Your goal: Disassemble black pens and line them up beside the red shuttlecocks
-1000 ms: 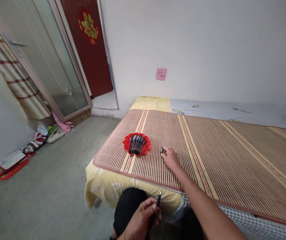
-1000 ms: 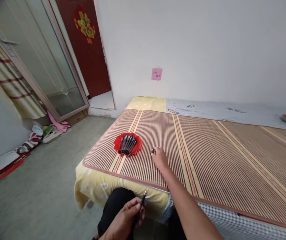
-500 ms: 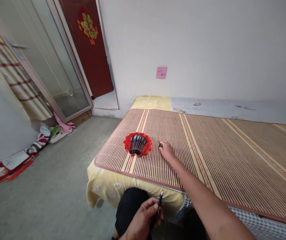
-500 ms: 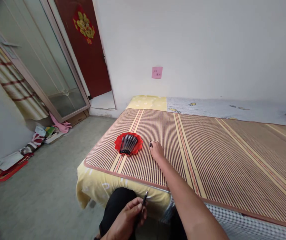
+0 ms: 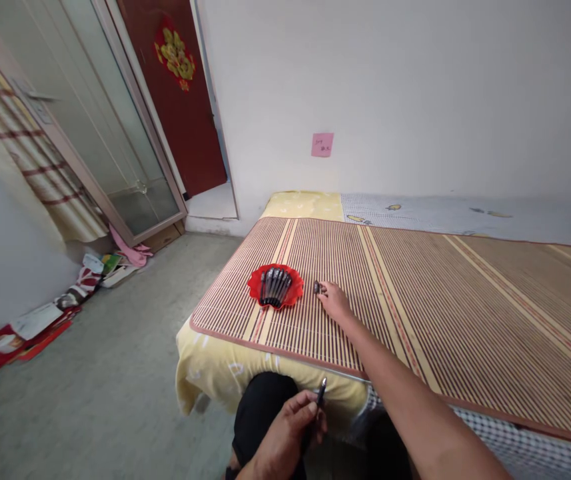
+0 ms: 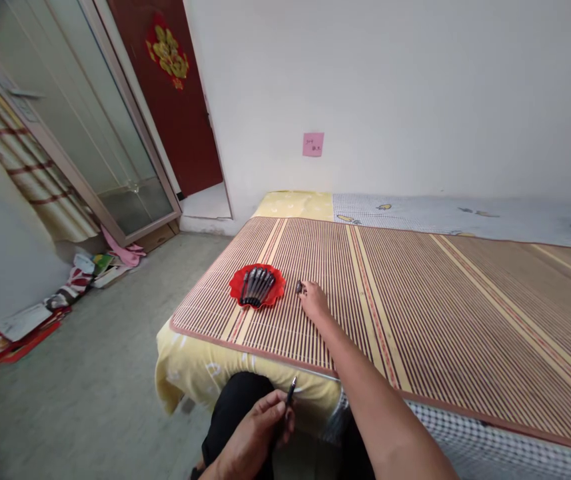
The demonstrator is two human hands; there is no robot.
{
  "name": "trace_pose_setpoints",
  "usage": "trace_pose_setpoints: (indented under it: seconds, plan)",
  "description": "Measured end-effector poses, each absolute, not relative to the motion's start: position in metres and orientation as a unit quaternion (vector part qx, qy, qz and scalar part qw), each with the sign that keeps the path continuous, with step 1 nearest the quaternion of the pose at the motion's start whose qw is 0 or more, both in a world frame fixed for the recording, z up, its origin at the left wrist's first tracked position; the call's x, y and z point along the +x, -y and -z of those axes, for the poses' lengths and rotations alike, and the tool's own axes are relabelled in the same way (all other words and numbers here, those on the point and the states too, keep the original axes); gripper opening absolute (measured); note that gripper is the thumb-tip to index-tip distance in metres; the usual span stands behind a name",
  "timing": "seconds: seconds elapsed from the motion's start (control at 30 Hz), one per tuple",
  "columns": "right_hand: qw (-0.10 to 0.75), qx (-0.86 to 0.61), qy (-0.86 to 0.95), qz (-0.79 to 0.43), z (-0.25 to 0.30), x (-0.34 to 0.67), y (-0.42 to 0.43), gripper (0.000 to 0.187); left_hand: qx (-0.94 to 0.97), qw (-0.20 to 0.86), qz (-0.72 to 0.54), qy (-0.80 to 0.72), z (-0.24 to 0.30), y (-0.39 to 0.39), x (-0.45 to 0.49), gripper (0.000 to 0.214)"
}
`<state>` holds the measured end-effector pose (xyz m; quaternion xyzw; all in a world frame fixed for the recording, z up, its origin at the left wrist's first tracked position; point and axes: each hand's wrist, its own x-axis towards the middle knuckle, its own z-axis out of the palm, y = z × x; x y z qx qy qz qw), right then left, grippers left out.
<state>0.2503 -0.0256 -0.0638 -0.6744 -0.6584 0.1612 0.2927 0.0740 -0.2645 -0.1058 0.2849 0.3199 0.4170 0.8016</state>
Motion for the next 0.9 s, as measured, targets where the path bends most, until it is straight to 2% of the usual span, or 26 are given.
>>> trace_pose_setpoints:
  seconds: [0.13, 0.23, 0.37, 0.47, 0.7, 0.9]
  plan:
    - [0.343, -0.658, 0.640, -0.199, 0.055, 0.255, 0.055, 0.036, 0.271, 0.807, -0.417, -0.318, 0.103, 0.262, 0.073, 0.037]
    - [0.422, -0.601, 0.608, -0.302, 0.052, 0.259, 0.105, 0.029, 0.252, 0.812, -0.420, -0.317, 0.101, 0.261, 0.071, 0.038]
    - [0.446, -0.536, 0.545, -0.465, 0.061, 0.257, 0.189, 0.047, 0.248, 0.810, -0.430, -0.313, 0.099, 0.263, 0.070, 0.037]
    - [0.446, -0.518, 0.509, -0.524, 0.072, 0.249, 0.234, 0.054, 0.272, 0.796, -0.437, -0.317, 0.098, 0.265, 0.072, 0.037]
    - [0.482, -0.517, 0.506, -0.495, 0.077, 0.232, 0.251, 0.040, 0.341, 0.750, -0.453, -0.341, 0.102, 0.271, 0.075, 0.042]
    - [0.485, -0.533, 0.538, -0.438, 0.076, 0.230, 0.252, 0.026, 0.366, 0.740, -0.453, -0.337, 0.107, 0.277, 0.071, 0.036]
